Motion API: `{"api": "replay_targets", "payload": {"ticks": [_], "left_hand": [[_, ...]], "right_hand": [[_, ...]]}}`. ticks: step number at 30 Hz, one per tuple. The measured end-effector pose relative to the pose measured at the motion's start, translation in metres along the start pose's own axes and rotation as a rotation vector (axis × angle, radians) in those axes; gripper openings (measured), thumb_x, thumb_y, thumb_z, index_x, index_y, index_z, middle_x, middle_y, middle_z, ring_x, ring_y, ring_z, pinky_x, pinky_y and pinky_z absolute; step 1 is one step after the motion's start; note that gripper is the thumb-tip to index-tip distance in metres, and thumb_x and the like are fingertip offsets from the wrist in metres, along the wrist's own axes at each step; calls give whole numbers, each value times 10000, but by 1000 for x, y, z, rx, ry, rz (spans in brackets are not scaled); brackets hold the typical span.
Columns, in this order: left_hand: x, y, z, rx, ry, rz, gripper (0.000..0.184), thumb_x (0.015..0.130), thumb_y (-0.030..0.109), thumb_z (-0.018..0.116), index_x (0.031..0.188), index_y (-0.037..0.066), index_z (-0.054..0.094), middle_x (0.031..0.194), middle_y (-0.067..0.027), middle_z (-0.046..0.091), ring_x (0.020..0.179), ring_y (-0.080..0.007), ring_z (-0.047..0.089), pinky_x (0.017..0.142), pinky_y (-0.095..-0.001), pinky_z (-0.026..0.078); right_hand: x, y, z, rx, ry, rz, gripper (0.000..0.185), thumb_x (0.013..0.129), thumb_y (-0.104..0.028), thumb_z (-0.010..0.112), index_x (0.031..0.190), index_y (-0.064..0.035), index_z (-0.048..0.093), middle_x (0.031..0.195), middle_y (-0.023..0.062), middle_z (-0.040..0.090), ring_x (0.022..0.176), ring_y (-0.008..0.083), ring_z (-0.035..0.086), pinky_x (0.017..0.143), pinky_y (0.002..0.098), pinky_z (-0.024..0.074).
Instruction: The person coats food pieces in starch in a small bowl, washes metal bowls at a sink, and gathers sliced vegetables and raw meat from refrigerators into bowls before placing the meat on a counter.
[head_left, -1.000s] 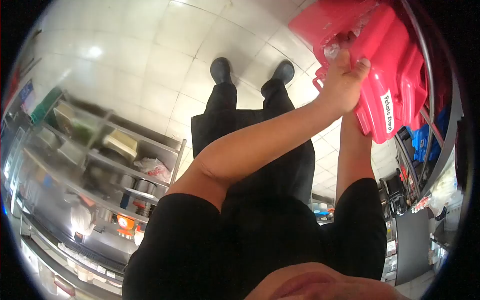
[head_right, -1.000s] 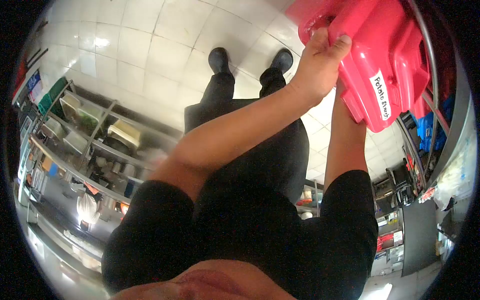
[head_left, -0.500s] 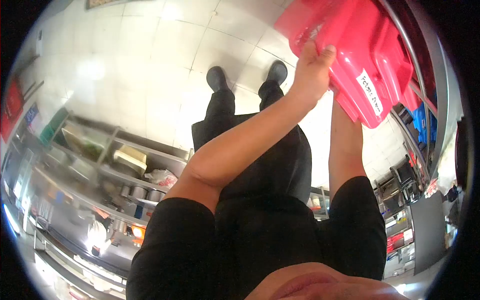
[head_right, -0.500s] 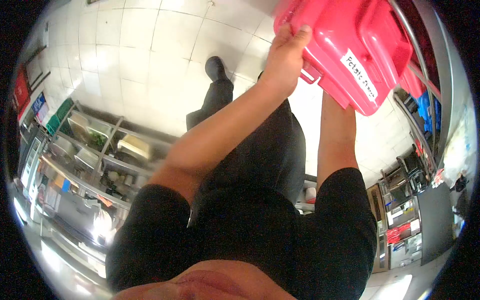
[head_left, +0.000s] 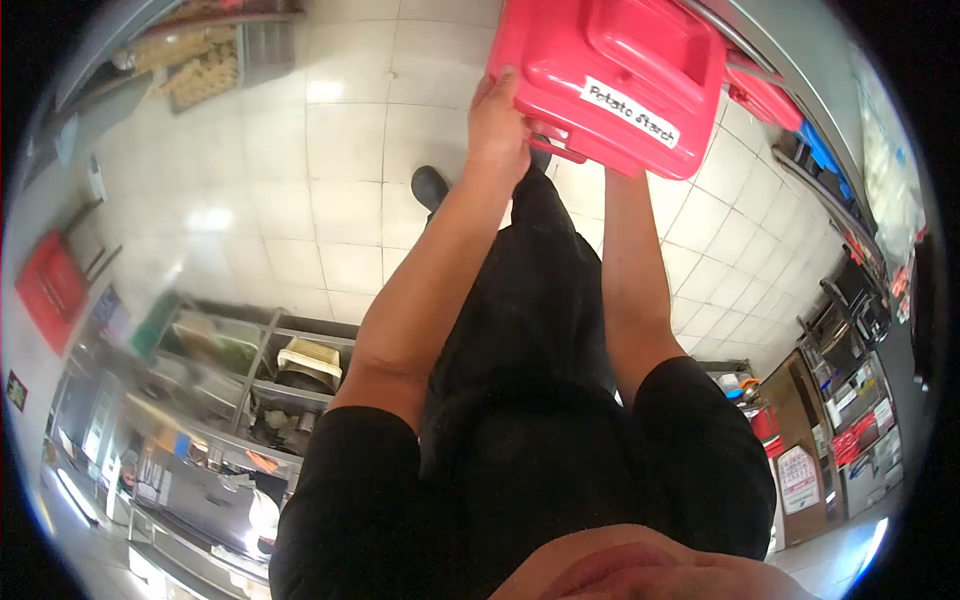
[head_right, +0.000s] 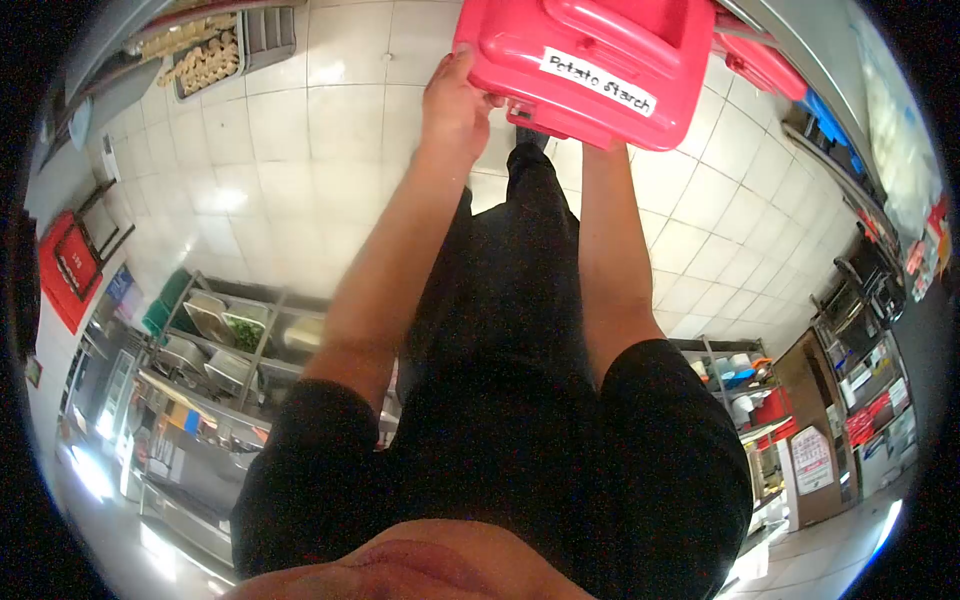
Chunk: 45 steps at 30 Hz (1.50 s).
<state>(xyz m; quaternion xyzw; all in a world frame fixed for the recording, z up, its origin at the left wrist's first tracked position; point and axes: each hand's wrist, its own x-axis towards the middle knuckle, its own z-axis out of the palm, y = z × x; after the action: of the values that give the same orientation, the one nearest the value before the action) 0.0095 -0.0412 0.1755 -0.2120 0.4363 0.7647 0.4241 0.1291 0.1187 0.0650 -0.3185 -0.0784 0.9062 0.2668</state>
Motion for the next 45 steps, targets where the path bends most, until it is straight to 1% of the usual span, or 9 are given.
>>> {"api": "replay_targets", "payload": {"ticks": [4,9,15,19,21,29,36,39,45], "left_hand": [[0,3,5,59,39,-25,238,995,269,439,1083,64,523,934,-53,641,719,-167,587,567,-306,452],[0,5,5,142,69,-57,252,1002,279,420,1101,68,513,956,-56,642,773,-178,603,612,-319,471],[16,-13,-13,190,80,-108,264,993,276,441,1140,68,511,997,-62,636,805,-180,607,667,-322,494],[41,-44,-47,481,323,-25,281,946,209,532,1187,76,476,1067,-79,608,839,-201,607,694,-343,507],[41,-53,-54,688,494,130,348,919,165,572,1230,85,437,1101,-95,591,853,-218,607,687,-349,509],[47,-88,-44,271,304,-45,405,969,143,446,1346,88,310,1190,-161,512,1037,-334,584,826,-481,566],[49,-85,-50,363,226,-80,374,1004,202,380,1357,94,324,1226,-144,508,1075,-319,581,892,-474,522],[57,-85,-53,388,187,-105,380,1017,251,354,1367,107,320,1266,-132,492,1112,-320,561,937,-511,472],[61,-82,-45,297,203,-113,424,1032,310,316,1410,120,277,1349,-143,440,1169,-341,518,998,-541,417]], "right_hand": [[-41,-7,5,90,-2,1,405,893,-230,655,1233,-50,532,1173,125,600,1104,244,579,940,399,504],[-88,-17,-18,-195,282,-62,370,923,-226,601,1232,-36,527,1145,127,607,1091,250,583,963,416,497],[-169,-51,-95,-87,561,21,321,926,-29,451,1241,20,488,1136,167,598,1039,270,594,932,386,504],[-222,-77,-139,-99,662,28,364,883,7,426,1243,33,474,1154,190,595,1022,303,598,895,369,519],[-242,-90,-153,-58,661,13,384,861,11,413,1240,33,474,1174,198,590,1003,309,605,860,360,535],[-234,-113,-174,39,525,-36,425,820,49,448,1243,65,479,1200,223,578,1074,328,597,978,415,505],[-182,-80,-146,88,168,206,360,773,47,539,1133,52,543,1047,153,618,885,208,611,707,268,508],[-158,-53,-110,47,16,366,296,794,85,528,1077,30,595,1024,151,637,870,222,623,679,290,500],[-142,-35,-76,15,41,395,249,835,72,517,1059,20,613,1040,158,653,841,226,649,674,298,526]]}}
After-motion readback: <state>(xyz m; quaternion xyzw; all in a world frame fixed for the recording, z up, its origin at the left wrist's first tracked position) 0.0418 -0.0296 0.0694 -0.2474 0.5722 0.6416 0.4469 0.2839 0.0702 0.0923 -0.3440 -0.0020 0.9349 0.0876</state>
